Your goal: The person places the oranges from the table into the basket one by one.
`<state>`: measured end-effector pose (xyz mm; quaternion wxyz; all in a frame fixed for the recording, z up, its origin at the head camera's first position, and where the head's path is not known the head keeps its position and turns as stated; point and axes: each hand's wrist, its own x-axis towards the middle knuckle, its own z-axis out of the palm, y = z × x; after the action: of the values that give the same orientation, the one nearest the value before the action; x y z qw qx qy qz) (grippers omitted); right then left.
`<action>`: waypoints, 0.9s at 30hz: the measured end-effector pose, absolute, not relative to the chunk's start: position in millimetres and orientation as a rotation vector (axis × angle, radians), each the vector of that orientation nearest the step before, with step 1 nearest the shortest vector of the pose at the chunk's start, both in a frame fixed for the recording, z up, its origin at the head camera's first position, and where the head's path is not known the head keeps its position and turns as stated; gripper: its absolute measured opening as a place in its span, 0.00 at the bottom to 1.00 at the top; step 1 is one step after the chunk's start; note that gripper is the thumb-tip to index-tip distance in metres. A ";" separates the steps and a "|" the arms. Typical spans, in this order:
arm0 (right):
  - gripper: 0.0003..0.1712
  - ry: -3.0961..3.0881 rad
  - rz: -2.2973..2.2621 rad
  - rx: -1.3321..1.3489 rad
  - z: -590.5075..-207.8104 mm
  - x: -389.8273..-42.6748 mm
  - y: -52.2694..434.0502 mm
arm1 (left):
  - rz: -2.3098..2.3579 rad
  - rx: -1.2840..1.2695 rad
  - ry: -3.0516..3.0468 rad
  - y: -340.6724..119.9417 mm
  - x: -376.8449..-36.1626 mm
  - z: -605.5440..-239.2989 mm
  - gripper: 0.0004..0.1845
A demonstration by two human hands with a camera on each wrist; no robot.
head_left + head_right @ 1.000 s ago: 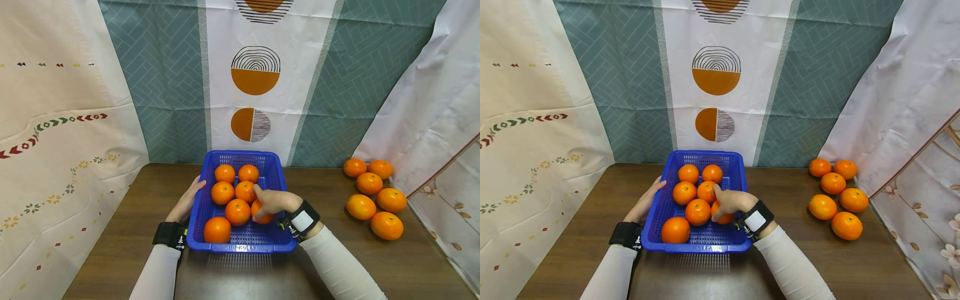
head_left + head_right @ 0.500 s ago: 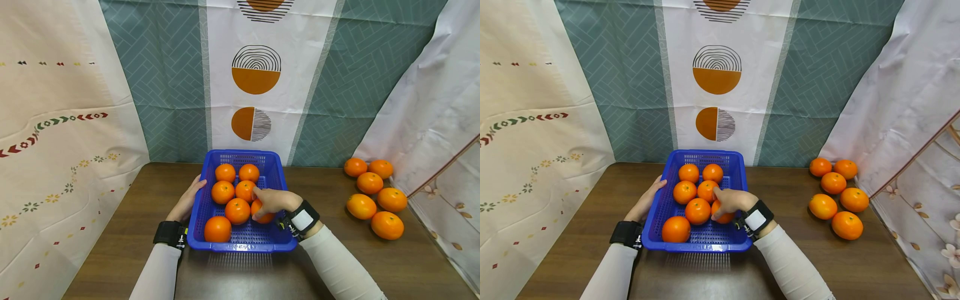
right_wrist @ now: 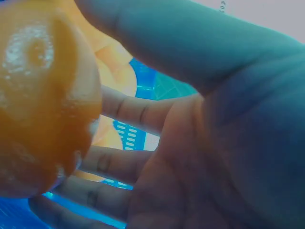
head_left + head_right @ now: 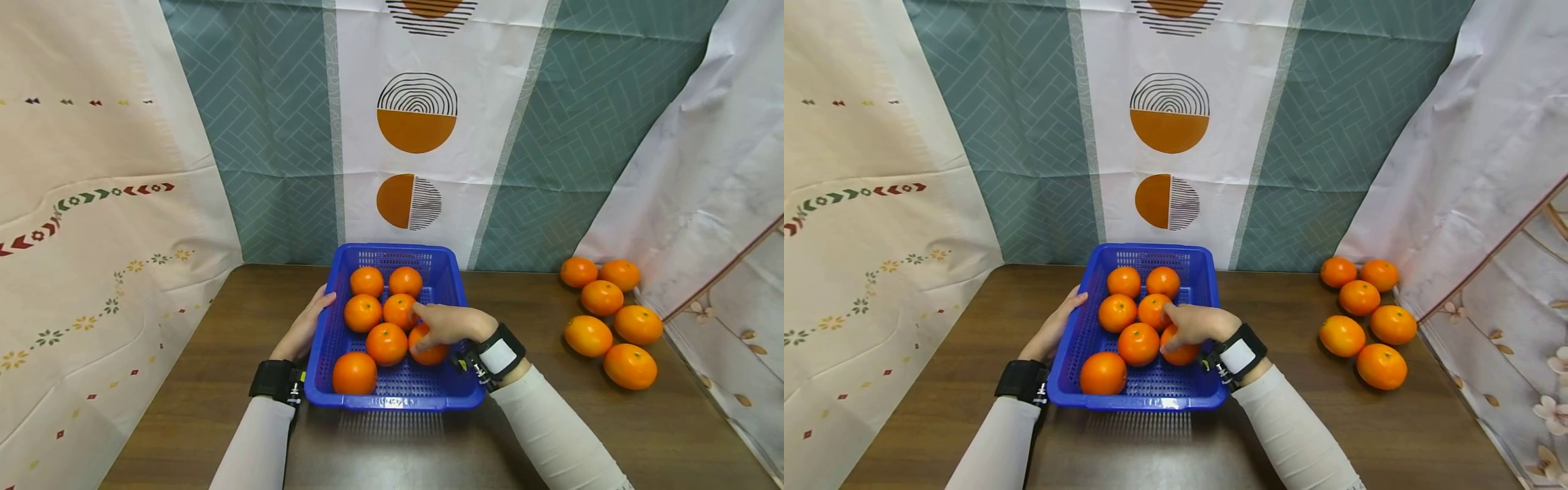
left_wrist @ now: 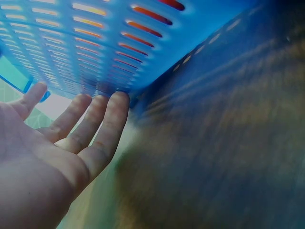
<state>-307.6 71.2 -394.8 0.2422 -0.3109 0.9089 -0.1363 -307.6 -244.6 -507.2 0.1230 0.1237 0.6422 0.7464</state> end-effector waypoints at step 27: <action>0.25 2.523 -0.692 -1.095 -372.8 -305.6 99.3 | 2.148 0.355 1.878 -245.2 -308.1 -507.4 0.34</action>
<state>-305.6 99.3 -372.8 0.1521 -0.3816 0.8793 -0.2410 -308.1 -245.2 -507.4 0.1329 0.1224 0.6473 0.7405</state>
